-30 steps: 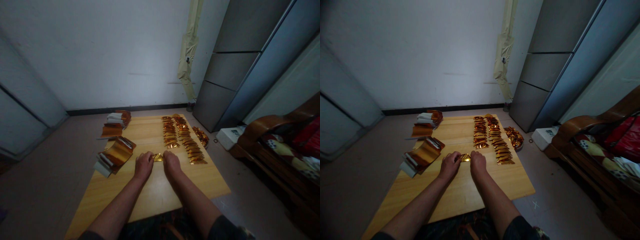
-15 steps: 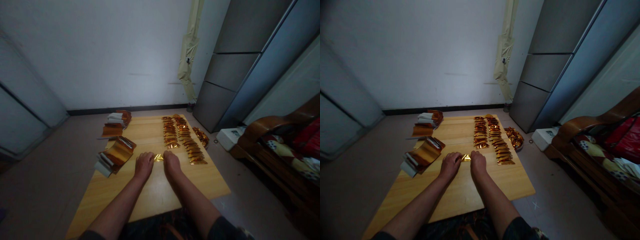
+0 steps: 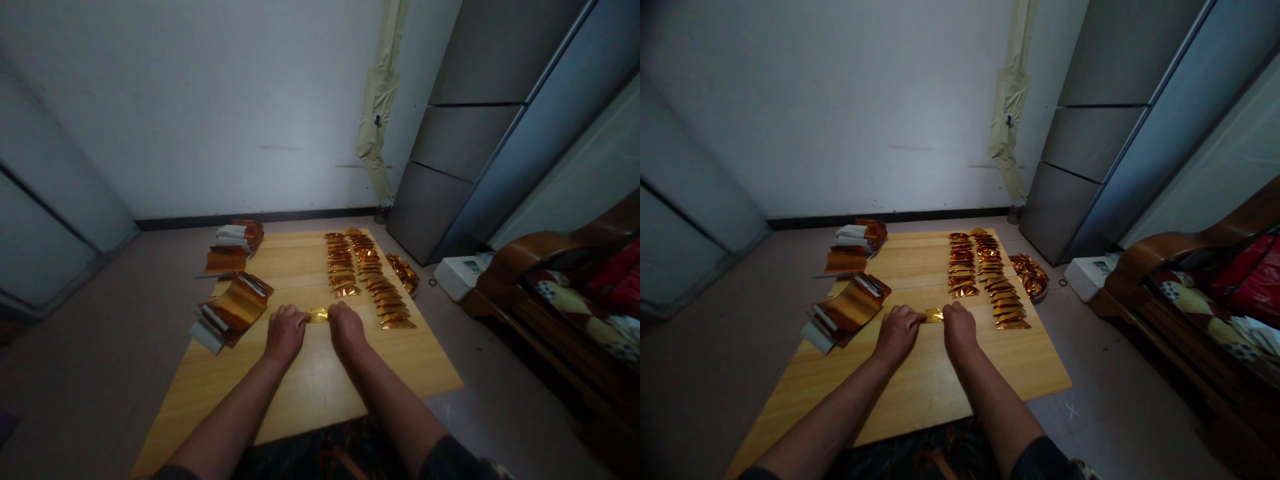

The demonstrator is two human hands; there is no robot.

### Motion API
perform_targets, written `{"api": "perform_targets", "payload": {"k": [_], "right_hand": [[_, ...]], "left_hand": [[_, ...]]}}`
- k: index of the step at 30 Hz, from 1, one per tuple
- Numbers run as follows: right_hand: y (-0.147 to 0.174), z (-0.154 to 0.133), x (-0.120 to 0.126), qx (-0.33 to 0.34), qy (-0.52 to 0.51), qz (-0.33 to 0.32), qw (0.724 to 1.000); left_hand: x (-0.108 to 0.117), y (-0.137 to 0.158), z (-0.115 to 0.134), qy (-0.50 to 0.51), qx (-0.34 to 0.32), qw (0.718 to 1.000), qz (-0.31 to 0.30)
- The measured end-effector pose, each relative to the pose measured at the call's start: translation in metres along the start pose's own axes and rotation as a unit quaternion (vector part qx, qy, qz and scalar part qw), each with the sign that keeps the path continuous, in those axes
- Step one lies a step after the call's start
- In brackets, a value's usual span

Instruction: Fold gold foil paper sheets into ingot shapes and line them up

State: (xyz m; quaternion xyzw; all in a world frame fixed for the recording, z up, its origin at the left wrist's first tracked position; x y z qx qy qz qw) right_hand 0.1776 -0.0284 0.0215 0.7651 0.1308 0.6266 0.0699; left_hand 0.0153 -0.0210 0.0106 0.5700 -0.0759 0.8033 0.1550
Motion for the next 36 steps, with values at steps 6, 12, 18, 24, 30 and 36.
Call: {"api": "perform_targets", "payload": {"k": [6, 12, 18, 24, 30, 36], "right_hand": [[0.000, -0.010, -0.003, 0.072, 0.061, 0.031, 0.995], [-0.005, -0.011, -0.014, 0.091, 0.088, 0.027, 0.992], [-0.002, -0.019, -0.005, 0.087, 0.097, 0.015, 0.991], [-0.004, -0.030, 0.010, 0.066, 0.063, -0.041, 0.995], [-0.006, -0.022, 0.006, 0.021, -0.017, -0.051, 0.998], [-0.009, -0.013, 0.004, 0.027, -0.070, -0.049, 0.996]], "left_hand": [[0.006, -0.001, 0.015, -0.110, -0.073, 0.991, -0.006], [0.002, -0.001, 0.017, -0.134, -0.121, 0.983, -0.043], [-0.002, 0.008, 0.015, -0.107, -0.123, 0.986, -0.042], [-0.002, 0.017, 0.020, -0.086, -0.111, 0.989, -0.037], [-0.003, 0.013, 0.012, -0.025, -0.125, 0.992, -0.023], [-0.005, -0.006, -0.011, 0.134, -0.125, 0.983, -0.014]]}}
Point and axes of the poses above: each hand's wrist, its own y-axis away from the middle knuckle, its own x-axis out of the back of the hand, z = x × y, the point moved 2 cm from there along -y, towards the middle knuckle, and after that the axes turned 15 degrees about -z, right-handed, at the moved point
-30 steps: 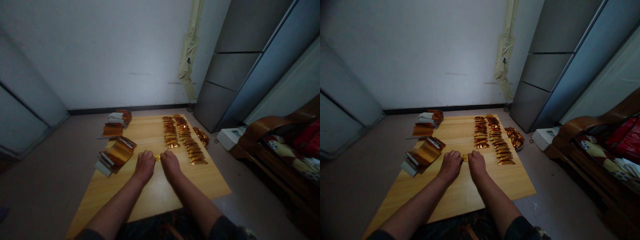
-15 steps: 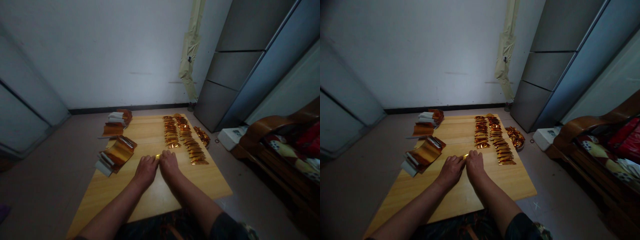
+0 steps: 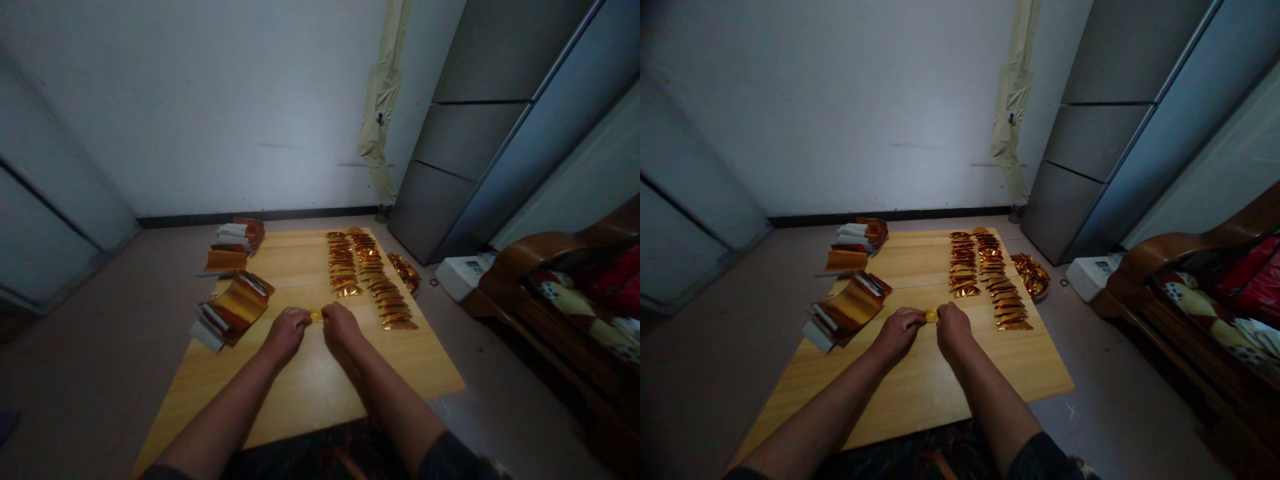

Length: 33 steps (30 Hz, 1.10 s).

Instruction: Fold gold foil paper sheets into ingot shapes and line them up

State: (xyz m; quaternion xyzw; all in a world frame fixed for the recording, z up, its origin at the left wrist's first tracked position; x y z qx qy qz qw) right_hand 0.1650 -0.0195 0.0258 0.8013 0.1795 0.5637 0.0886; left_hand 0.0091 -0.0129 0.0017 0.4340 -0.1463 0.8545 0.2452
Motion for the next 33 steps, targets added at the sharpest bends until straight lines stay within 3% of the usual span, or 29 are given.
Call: {"api": "perform_targets", "payload": {"k": [11, 20, 33], "right_hand": [[0.000, -0.010, -0.011, -0.066, -0.007, 0.048, 0.997], [-0.001, -0.007, -0.011, -0.067, -0.036, 0.063, 0.995], [-0.001, 0.003, 0.008, -0.059, -0.138, 0.014, 0.989]], "left_hand": [[0.001, -0.006, -0.001, 0.024, 0.066, 0.997, 0.031], [0.001, -0.007, 0.004, 0.036, 0.109, 0.993, 0.036], [0.011, -0.030, -0.022, 0.082, 0.170, 0.975, -0.115]]}}
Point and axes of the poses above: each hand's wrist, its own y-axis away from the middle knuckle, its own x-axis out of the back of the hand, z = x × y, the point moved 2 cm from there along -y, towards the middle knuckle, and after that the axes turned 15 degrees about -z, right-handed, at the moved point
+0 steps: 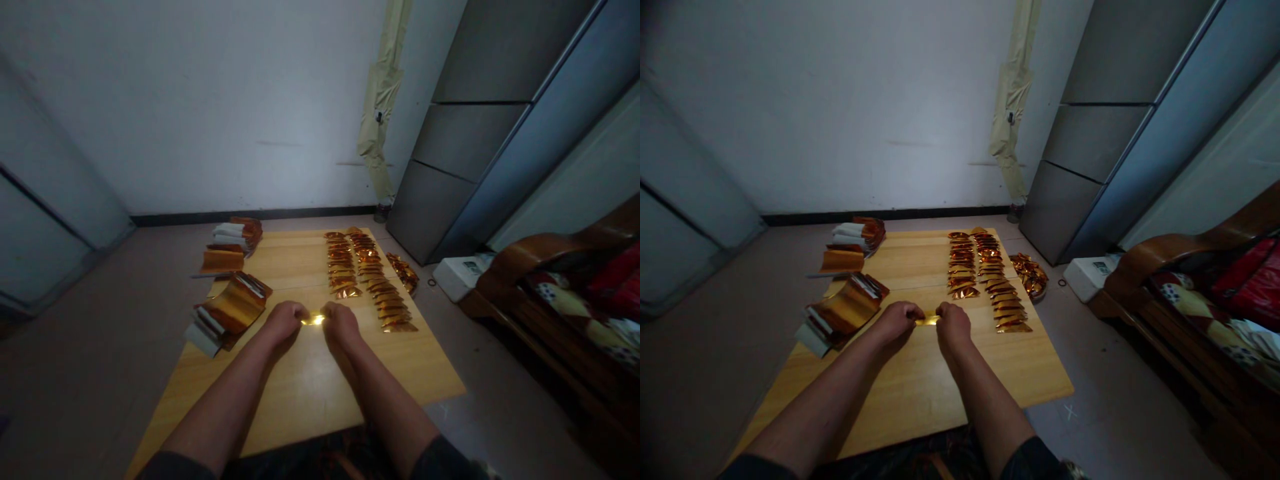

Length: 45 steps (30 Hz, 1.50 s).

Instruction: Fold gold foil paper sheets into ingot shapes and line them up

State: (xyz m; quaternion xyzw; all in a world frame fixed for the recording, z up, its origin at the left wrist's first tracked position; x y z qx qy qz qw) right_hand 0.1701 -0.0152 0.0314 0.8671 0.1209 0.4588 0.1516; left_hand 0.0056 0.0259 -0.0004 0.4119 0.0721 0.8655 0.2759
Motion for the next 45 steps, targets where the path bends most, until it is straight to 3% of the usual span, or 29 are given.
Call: {"api": "perform_targets", "payload": {"k": [9, 16, 20, 24, 30, 35, 45], "right_hand": [[-0.005, 0.015, 0.003, 0.012, -0.032, -0.006, 0.999], [0.003, 0.014, -0.004, 0.068, 0.029, 0.043, 0.996], [0.000, 0.002, -0.005, 0.071, 0.099, 0.021, 0.992], [-0.013, -0.012, -0.005, 0.099, 0.121, -0.029, 0.987], [-0.028, -0.017, 0.003, 0.075, 0.086, -0.080, 0.990], [-0.031, -0.022, 0.005, 0.053, 0.097, -0.085, 0.990], [-0.035, -0.029, 0.001, 0.014, 0.133, -0.061, 0.989]], "left_hand": [[0.008, 0.000, 0.010, -0.038, 0.017, 0.999, -0.027], [-0.007, 0.016, 0.017, -0.094, 0.009, 0.996, -0.001], [-0.019, 0.034, 0.031, -0.232, -0.013, 0.972, 0.031], [-0.025, 0.042, 0.035, -0.282, -0.005, 0.958, 0.042], [-0.030, 0.051, 0.026, -0.314, -0.078, 0.942, 0.087], [-0.033, 0.064, 0.016, -0.313, -0.138, 0.931, 0.126], [-0.035, 0.062, 0.015, -0.270, -0.122, 0.943, 0.151]]}}
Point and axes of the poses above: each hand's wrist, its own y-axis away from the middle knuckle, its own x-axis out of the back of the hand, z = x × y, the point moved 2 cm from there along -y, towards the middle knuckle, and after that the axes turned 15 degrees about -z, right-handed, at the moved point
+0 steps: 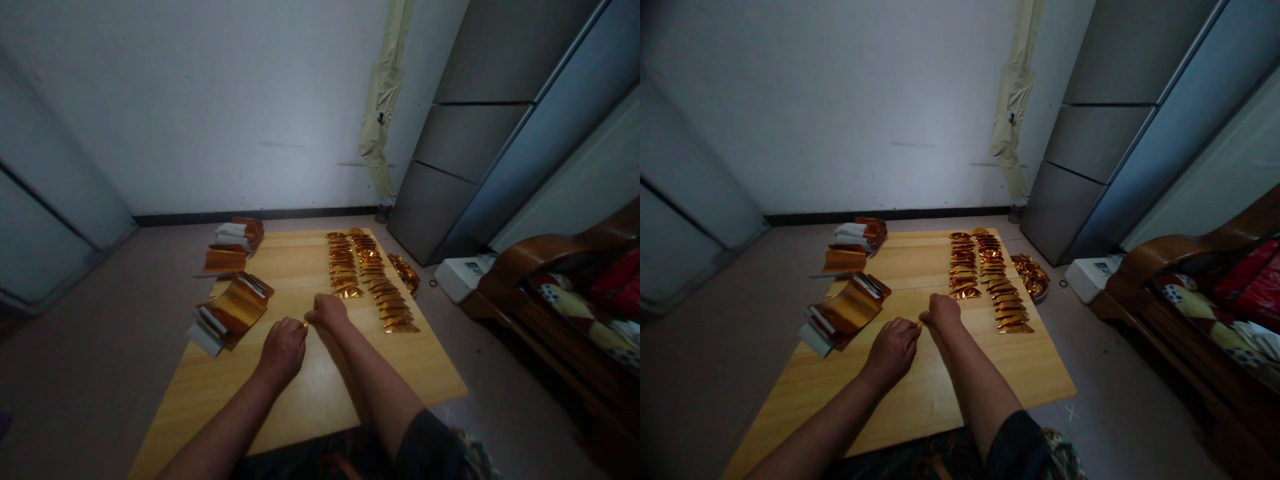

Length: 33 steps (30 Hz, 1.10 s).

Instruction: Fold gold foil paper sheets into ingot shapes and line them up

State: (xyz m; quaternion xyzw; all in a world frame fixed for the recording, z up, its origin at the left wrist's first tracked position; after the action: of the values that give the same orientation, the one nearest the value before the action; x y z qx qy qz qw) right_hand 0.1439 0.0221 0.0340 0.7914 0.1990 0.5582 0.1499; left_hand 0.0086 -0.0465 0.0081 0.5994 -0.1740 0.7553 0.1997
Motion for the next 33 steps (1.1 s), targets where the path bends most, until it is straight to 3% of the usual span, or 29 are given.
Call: {"api": "perform_targets", "payload": {"k": [11, 20, 33], "right_hand": [[-0.004, 0.012, -0.006, 0.033, -0.031, 0.039, 0.998], [0.007, 0.009, -0.010, 0.017, -0.009, 0.076, 0.997], [0.032, 0.031, -0.022, 0.008, 0.008, 0.101, 0.995]], "left_hand": [[0.002, -0.010, 0.008, -0.041, 0.044, 0.997, -0.044], [0.003, -0.019, 0.015, -0.063, 0.085, 0.991, -0.076], [0.003, -0.027, 0.006, 0.000, 0.079, 0.996, -0.030]]}}
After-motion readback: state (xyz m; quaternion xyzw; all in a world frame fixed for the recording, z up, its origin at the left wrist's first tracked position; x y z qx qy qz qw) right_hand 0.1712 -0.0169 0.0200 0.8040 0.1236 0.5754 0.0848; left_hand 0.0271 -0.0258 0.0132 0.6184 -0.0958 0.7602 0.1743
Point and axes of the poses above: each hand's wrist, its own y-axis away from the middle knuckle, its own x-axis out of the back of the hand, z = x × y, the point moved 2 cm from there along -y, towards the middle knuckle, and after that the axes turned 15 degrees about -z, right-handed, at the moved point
